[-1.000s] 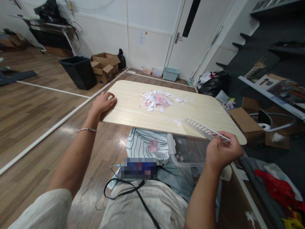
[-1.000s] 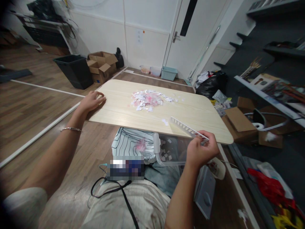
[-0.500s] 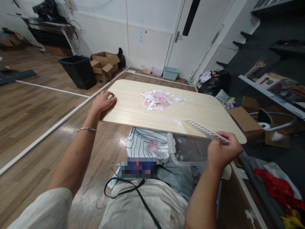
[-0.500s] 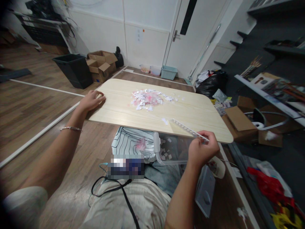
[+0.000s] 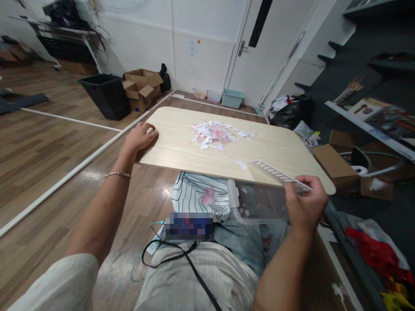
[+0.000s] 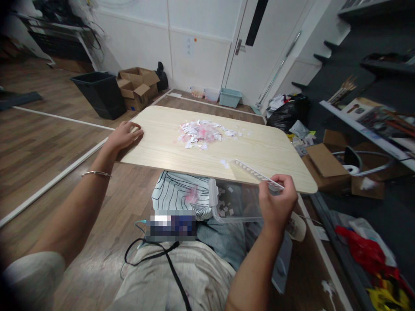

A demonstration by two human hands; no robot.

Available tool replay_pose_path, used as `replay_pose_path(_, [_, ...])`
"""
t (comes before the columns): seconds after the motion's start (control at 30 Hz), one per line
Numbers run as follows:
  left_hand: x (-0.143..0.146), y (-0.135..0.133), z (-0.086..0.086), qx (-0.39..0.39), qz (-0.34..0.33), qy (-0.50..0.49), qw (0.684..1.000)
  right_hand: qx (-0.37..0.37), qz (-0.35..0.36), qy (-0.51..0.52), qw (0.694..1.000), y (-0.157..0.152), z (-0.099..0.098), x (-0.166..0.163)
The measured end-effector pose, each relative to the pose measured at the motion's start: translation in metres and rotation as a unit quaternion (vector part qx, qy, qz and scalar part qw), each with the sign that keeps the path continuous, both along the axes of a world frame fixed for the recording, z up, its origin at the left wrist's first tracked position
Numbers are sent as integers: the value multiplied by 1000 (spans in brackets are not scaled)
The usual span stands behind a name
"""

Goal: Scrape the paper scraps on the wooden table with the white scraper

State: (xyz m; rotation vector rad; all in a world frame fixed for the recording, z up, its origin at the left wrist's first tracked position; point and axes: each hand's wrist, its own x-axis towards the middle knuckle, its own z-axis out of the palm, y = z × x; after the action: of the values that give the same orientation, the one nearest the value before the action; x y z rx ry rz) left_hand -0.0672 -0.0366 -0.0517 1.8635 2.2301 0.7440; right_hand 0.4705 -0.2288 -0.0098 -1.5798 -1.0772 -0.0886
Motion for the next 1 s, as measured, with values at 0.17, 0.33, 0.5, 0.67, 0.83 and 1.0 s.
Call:
replay_pose_path(0.17, [-2, 1, -1, 4, -3, -2, 1000, -14, 44, -11, 999, -7, -2, 4])
replay_pose_path(0.33, [-2, 2, -3, 12, -4, -8, 1000, 1, 21, -76, 997, -3, -8, 9])
replay_pose_path(0.5, [-1, 1, -2, 6, -4, -3, 1000, 27, -21, -115, 993, 3, -10, 17])
replay_pose_path(0.67, [0, 1, -1, 1, 0, -8, 1000, 21, 15, -171, 985, 1, 5, 28])
replay_pose_path(0.83, [0, 1, 0, 1, 0, -17, 1000, 40, 60, -226, 971, 8, 20, 35])
replay_pose_path(1.0, [1, 0, 1, -3, 5, -15, 1000, -19, 87, -242, 966, 15, 35, 42])
